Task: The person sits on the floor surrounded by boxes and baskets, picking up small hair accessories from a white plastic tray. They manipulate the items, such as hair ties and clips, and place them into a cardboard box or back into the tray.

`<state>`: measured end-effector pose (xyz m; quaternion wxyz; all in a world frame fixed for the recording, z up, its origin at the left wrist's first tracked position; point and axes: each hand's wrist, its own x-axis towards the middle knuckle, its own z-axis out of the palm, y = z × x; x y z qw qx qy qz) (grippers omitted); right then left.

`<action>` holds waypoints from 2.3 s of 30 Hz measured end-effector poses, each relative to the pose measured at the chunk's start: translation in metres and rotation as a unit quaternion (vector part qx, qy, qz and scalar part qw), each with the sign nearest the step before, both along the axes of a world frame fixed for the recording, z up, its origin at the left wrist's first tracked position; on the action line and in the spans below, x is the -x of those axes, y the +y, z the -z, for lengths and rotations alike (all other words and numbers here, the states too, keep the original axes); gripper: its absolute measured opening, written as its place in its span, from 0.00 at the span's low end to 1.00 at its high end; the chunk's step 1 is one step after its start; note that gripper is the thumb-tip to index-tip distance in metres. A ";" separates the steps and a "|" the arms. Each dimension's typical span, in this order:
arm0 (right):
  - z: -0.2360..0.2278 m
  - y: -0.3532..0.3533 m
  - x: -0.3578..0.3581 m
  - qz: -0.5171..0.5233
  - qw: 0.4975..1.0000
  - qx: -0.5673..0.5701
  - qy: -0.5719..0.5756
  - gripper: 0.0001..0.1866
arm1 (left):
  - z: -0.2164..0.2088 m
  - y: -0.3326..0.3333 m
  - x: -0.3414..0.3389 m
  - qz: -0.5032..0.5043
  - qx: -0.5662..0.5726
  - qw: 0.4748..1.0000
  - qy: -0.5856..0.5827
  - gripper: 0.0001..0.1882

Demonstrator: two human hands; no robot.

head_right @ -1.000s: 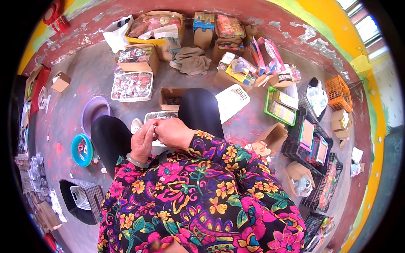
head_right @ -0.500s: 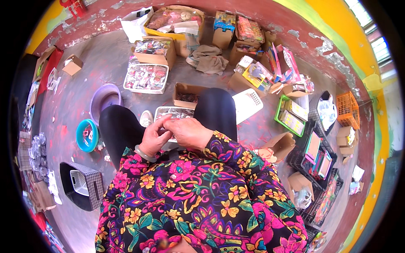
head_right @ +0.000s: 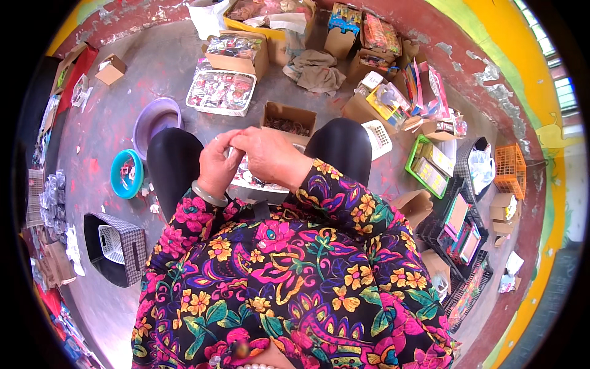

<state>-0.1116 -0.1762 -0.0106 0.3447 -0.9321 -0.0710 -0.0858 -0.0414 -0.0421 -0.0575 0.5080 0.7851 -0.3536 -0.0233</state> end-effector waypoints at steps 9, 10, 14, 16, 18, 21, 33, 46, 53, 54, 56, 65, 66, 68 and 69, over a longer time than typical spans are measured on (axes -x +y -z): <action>-0.028 -0.006 -0.012 0.059 0.992 0.065 -0.092 0.15 | -0.026 -0.016 -0.031 -0.010 0.021 0.996 -0.083 0.13; -0.027 -0.004 -0.013 0.064 0.992 0.069 -0.086 0.15 | -0.025 -0.016 -0.032 -0.011 0.025 0.996 -0.088 0.13; -0.020 -0.004 -0.015 0.063 0.995 0.065 -0.041 0.14 | -0.019 -0.018 -0.028 0.004 0.029 0.996 -0.078 0.13; -0.018 -0.003 -0.013 0.065 0.995 0.068 -0.043 0.14 | -0.018 -0.020 -0.026 0.001 0.040 0.997 -0.059 0.13; -0.018 -0.003 -0.012 0.062 0.996 0.058 -0.030 0.14 | -0.017 -0.020 -0.028 0.006 0.040 0.998 -0.044 0.14; -0.019 -0.006 -0.011 0.057 0.997 0.042 -0.038 0.13 | -0.010 -0.020 -0.030 0.010 0.050 0.999 0.005 0.12; 0.025 -0.122 0.006 0.261 0.952 -0.057 -0.146 0.14 | -0.010 -0.012 -0.037 0.021 0.252 0.841 0.478 0.11; 0.279 -0.189 -0.004 0.333 0.842 0.143 0.400 0.18 | -0.006 -0.004 -0.029 0.004 0.249 0.812 0.527 0.12; 0.305 -0.202 -0.037 0.234 0.821 0.185 0.487 0.16 | -0.009 -0.010 -0.028 -0.012 0.224 0.820 0.526 0.10; 0.308 -0.202 -0.034 0.219 0.817 0.191 0.497 0.17 | -0.011 -0.010 -0.025 -0.013 0.224 0.824 0.520 0.10; 0.317 -0.207 -0.023 0.195 0.814 0.202 0.508 0.17 | -0.010 -0.016 -0.021 -0.004 0.215 0.825 0.523 0.10; 0.294 -0.191 -0.021 0.186 0.829 0.224 0.478 0.15 | 0.005 -0.011 -0.021 0.016 0.206 0.828 0.521 0.12; 0.293 -0.195 -0.023 0.164 0.830 0.224 0.483 0.15 | 0.006 -0.010 -0.021 0.019 0.211 0.829 0.517 0.12; 0.295 -0.200 -0.027 0.157 0.840 0.219 0.471 0.16 | 0.010 -0.008 -0.023 0.017 0.198 0.836 0.511 0.12; 0.297 -0.203 -0.027 0.155 0.845 0.217 0.465 0.17 | 0.011 -0.008 -0.024 0.018 0.193 0.840 0.507 0.12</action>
